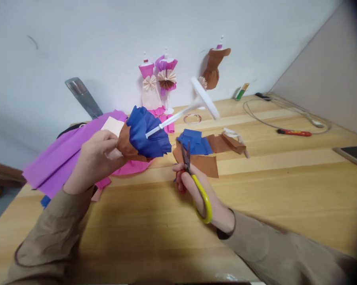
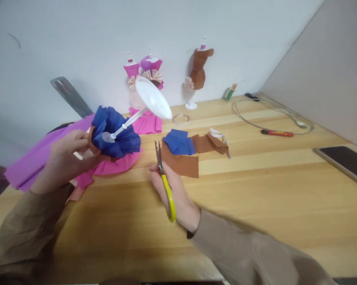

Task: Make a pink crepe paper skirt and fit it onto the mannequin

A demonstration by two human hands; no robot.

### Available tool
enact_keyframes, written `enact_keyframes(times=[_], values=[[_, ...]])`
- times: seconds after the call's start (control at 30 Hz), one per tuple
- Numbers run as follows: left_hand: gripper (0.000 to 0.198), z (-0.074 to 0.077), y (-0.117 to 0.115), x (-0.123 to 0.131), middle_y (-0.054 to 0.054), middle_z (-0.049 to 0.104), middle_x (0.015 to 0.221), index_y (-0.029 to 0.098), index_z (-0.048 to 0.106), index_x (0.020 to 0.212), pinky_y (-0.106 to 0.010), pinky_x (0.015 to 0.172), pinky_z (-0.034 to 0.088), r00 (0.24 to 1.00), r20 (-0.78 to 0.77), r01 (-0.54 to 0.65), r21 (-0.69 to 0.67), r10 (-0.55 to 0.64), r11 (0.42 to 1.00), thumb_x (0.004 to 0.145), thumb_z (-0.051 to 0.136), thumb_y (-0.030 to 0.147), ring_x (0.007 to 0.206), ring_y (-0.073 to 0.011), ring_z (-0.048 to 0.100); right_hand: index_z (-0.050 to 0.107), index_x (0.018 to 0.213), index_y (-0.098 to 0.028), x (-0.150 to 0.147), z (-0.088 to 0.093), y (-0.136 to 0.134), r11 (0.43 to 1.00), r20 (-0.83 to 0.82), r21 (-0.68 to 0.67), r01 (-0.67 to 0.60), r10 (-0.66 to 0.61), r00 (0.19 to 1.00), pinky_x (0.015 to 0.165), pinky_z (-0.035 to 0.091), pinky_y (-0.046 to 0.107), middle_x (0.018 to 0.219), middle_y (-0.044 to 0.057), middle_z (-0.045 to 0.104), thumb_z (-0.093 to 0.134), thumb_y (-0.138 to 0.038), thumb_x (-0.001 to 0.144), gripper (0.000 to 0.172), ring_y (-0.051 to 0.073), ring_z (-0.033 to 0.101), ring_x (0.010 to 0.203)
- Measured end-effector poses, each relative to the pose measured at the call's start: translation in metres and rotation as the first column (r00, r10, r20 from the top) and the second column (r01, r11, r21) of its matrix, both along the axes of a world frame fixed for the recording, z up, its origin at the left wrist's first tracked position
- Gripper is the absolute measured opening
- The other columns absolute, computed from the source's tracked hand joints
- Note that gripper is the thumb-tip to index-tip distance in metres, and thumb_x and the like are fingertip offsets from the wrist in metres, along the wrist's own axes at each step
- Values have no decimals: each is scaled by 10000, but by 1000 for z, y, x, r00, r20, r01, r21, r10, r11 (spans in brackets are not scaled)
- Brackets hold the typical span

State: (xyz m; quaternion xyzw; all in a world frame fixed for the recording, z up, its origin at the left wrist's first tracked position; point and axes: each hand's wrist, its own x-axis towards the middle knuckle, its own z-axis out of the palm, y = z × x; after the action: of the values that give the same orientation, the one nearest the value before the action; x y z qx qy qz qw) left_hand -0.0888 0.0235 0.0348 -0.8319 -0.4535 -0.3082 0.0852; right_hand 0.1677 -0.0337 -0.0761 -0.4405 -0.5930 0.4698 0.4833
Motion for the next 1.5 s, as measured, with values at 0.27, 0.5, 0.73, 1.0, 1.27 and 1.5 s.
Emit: enact_keyframes(times=[0.27, 0.5, 0.73, 1.0, 1.27, 1.5], values=[[196, 7, 3, -8, -2, 608, 734, 160, 663, 746, -254, 620, 425, 961, 264, 167, -786, 79, 595, 713, 685, 351, 712, -159, 558, 625, 1103, -158, 41, 40, 30, 644, 439, 756, -122, -358, 824, 618, 433, 320, 800, 64, 576, 554, -573, 894, 470, 204, 556, 708], [295, -1, 4, -11, 33, 553, 665, 179, 697, 792, -210, 540, 359, 968, 240, 187, -883, 73, 430, 714, 740, 461, 634, -117, 512, 639, 1065, -142, 45, 81, 53, 587, 603, 746, -314, -395, 693, 596, 404, 313, 785, 81, 593, 460, -692, 879, 608, 203, 551, 667], [266, 0, 3, -3, 28, 532, 683, 167, 677, 769, -204, 562, 373, 959, 262, 192, -880, 106, 434, 727, 726, 425, 667, -116, 505, 648, 997, -126, 43, 95, 63, 644, 719, 650, -404, -350, 600, 589, 367, 311, 798, 96, 590, 385, -811, 814, 757, 217, 553, 659], [253, 1, 0, 4, 31, 505, 664, 159, 660, 736, -194, 553, 348, 952, 264, 167, -875, 157, 455, 726, 713, 406, 642, -98, 474, 648, 963, -151, 41, 93, 65, 689, 780, 593, -417, -363, 511, 582, 334, 300, 794, 95, 609, 401, -809, 815, 719, 218, 552, 633], [232, 0, 0, 2, 35, 506, 676, 166, 653, 740, -194, 566, 346, 940, 295, 192, -874, 173, 446, 723, 719, 387, 653, -97, 471, 655, 958, -156, 39, 92, 63, 726, 811, 552, -410, -356, 464, 606, 329, 311, 786, 87, 631, 530, -744, 805, 620, 225, 559, 628], [251, 1, 1, 3, 36, 491, 647, 153, 625, 721, -190, 539, 335, 928, 319, 235, -902, 195, 361, 706, 735, 378, 615, -89, 461, 636, 890, -161, 38, 91, 61, 752, 811, 539, -381, -341, 475, 575, 301, 287, 762, 72, 617, 558, -674, 830, 522, 198, 540, 610]])
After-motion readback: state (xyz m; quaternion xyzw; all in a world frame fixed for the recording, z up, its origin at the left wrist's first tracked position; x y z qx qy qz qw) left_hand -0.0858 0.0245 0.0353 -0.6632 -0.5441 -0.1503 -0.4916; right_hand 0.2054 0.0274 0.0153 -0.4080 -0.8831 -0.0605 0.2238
